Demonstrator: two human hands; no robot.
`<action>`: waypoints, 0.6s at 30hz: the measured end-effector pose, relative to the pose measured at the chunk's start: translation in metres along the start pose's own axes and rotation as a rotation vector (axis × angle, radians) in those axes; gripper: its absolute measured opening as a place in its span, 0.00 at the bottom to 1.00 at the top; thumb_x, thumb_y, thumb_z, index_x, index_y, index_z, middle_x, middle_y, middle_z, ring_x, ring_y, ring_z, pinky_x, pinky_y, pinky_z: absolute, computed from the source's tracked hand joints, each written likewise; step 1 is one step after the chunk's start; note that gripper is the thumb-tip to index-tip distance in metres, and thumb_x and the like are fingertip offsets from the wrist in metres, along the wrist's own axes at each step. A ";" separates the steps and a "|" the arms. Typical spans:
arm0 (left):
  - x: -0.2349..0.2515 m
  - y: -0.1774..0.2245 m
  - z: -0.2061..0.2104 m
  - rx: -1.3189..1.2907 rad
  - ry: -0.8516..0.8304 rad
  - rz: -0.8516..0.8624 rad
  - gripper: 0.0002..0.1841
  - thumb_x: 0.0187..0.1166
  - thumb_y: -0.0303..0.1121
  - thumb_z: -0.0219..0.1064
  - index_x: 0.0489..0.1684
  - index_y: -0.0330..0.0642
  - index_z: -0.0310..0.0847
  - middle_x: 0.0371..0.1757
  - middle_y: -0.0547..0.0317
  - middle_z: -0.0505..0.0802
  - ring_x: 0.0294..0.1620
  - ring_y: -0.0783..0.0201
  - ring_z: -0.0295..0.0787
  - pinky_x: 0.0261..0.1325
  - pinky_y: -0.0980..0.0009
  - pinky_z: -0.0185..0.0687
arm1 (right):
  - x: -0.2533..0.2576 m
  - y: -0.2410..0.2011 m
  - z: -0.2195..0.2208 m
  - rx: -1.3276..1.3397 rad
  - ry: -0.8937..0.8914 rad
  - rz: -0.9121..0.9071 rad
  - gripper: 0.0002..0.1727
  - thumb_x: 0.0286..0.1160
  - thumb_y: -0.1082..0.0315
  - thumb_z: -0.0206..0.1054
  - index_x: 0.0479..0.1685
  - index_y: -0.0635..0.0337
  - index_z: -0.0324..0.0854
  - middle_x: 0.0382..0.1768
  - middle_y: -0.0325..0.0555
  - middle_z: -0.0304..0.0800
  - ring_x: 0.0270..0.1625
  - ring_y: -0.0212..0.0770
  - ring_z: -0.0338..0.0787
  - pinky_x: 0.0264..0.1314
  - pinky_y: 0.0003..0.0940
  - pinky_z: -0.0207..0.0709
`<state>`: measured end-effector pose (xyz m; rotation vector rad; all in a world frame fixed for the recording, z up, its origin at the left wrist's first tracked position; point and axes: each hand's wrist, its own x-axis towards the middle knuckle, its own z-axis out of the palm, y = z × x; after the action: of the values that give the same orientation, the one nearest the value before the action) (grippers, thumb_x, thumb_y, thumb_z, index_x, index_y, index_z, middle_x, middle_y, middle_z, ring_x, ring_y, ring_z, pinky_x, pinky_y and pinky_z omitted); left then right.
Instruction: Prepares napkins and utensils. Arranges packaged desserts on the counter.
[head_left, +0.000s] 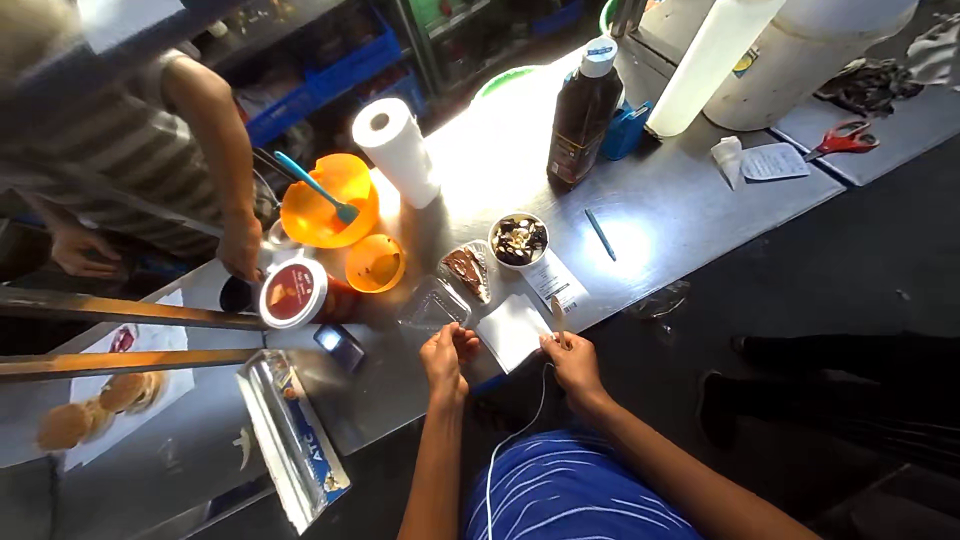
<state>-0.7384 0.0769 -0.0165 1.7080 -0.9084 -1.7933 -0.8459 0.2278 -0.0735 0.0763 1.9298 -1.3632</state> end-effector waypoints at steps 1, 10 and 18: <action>0.000 0.001 -0.001 0.000 -0.006 -0.003 0.17 0.91 0.30 0.55 0.32 0.28 0.81 0.22 0.51 0.91 0.19 0.62 0.90 0.28 0.69 0.90 | 0.001 0.000 0.002 0.002 0.007 0.006 0.14 0.79 0.67 0.71 0.24 0.62 0.81 0.19 0.42 0.80 0.20 0.35 0.73 0.25 0.35 0.66; 0.004 -0.007 -0.006 0.028 -0.022 -0.025 0.17 0.91 0.31 0.56 0.31 0.28 0.82 0.22 0.49 0.91 0.20 0.61 0.90 0.27 0.68 0.90 | 0.013 -0.001 0.017 0.094 0.082 0.002 0.15 0.80 0.66 0.71 0.24 0.62 0.79 0.17 0.43 0.75 0.17 0.36 0.69 0.21 0.34 0.63; 0.008 -0.020 -0.013 0.044 -0.023 -0.048 0.16 0.90 0.32 0.58 0.35 0.27 0.82 0.24 0.49 0.91 0.20 0.61 0.90 0.28 0.68 0.90 | 0.006 -0.001 0.010 0.013 0.097 -0.069 0.12 0.80 0.63 0.73 0.47 0.64 0.83 0.26 0.46 0.90 0.23 0.38 0.83 0.29 0.38 0.76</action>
<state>-0.7246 0.0820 -0.0367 1.7536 -0.9307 -1.8397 -0.8450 0.2167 -0.0782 0.0847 2.0207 -1.4417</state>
